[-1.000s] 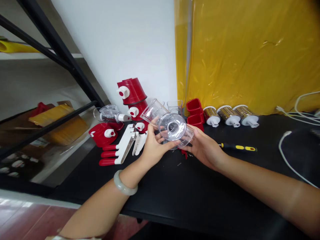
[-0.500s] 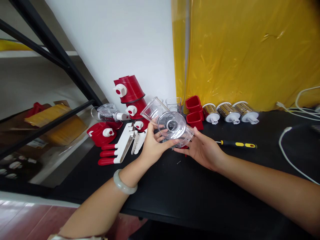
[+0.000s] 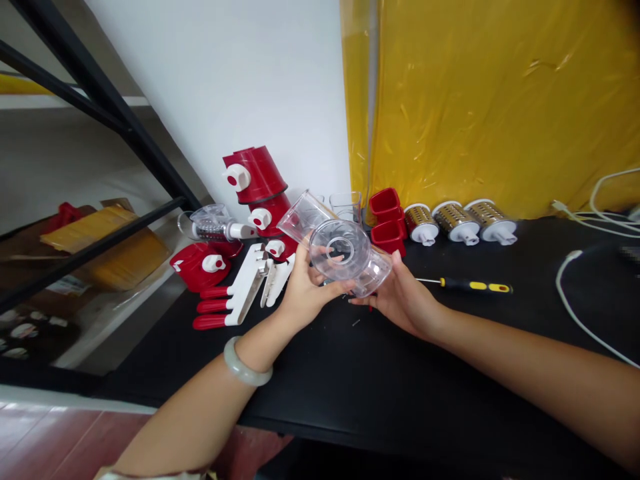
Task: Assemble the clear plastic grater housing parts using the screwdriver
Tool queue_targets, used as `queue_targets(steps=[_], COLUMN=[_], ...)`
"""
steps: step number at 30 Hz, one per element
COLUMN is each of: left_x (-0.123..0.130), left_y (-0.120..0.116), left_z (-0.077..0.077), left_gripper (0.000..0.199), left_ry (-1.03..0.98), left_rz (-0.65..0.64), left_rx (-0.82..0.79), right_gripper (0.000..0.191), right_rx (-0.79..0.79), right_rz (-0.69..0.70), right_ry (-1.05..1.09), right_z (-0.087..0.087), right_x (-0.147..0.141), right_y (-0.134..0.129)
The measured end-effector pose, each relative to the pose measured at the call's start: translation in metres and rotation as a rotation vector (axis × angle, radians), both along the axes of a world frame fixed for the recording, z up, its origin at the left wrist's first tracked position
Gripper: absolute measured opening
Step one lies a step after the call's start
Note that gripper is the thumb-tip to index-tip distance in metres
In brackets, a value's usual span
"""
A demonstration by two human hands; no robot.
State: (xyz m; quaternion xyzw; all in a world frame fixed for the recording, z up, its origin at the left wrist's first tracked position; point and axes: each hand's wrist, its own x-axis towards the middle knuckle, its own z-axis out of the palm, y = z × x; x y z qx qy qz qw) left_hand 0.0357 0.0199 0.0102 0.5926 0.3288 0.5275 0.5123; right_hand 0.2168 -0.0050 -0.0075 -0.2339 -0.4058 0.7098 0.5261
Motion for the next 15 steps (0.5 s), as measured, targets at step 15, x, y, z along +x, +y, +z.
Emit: queue_targets(steps=[15], left_x=[0.0033], left_y=[-0.004], left_z=[-0.0019], left_gripper=[0.092], left_ry=[-0.053], left_rz=[-0.091], left_rx=[0.031], right_gripper=[0.051], right_rx=[0.058], right_rz=[0.017], right_ry=[0.053], right_z=[0.0058], right_x=[-0.0008], right_y=[-0.0042])
